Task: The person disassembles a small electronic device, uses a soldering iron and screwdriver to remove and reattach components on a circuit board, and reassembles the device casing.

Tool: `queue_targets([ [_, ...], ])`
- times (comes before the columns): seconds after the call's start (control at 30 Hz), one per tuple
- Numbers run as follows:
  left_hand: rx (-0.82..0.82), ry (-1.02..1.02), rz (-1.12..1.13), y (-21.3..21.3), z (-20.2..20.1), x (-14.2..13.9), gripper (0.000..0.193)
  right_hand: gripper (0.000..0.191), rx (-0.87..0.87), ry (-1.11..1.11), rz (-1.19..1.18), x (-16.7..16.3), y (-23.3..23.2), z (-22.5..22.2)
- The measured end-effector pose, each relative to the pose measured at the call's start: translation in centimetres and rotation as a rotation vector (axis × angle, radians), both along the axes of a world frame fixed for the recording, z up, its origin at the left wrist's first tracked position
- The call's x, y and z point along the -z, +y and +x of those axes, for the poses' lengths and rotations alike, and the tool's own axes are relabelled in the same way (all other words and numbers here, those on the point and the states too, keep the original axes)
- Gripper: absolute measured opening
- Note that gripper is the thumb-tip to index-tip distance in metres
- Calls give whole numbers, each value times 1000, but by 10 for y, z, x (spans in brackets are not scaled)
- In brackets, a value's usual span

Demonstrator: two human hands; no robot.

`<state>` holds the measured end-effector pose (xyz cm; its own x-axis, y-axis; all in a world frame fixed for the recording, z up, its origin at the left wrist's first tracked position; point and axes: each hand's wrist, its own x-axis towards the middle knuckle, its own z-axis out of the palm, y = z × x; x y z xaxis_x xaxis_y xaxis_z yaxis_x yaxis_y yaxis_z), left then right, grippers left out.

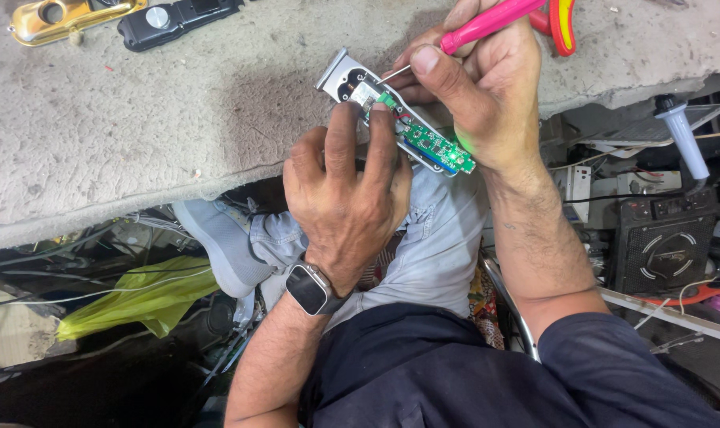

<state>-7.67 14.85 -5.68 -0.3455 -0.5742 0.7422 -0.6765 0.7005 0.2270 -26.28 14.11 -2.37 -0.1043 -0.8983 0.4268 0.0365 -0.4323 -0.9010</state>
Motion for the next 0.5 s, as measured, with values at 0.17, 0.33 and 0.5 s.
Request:
queue_targets([
  [0.17,-10,-7,-10,0,-1,0,45,32,2,-5,7,2,0,-1],
  [0.33,-7,-12,-10,0,0,0,43,33,7,-4,11,1,1,-1],
  [0.5,-10,-18,-5,-1,1,0,41,34,10,-20,15,2,0,0],
])
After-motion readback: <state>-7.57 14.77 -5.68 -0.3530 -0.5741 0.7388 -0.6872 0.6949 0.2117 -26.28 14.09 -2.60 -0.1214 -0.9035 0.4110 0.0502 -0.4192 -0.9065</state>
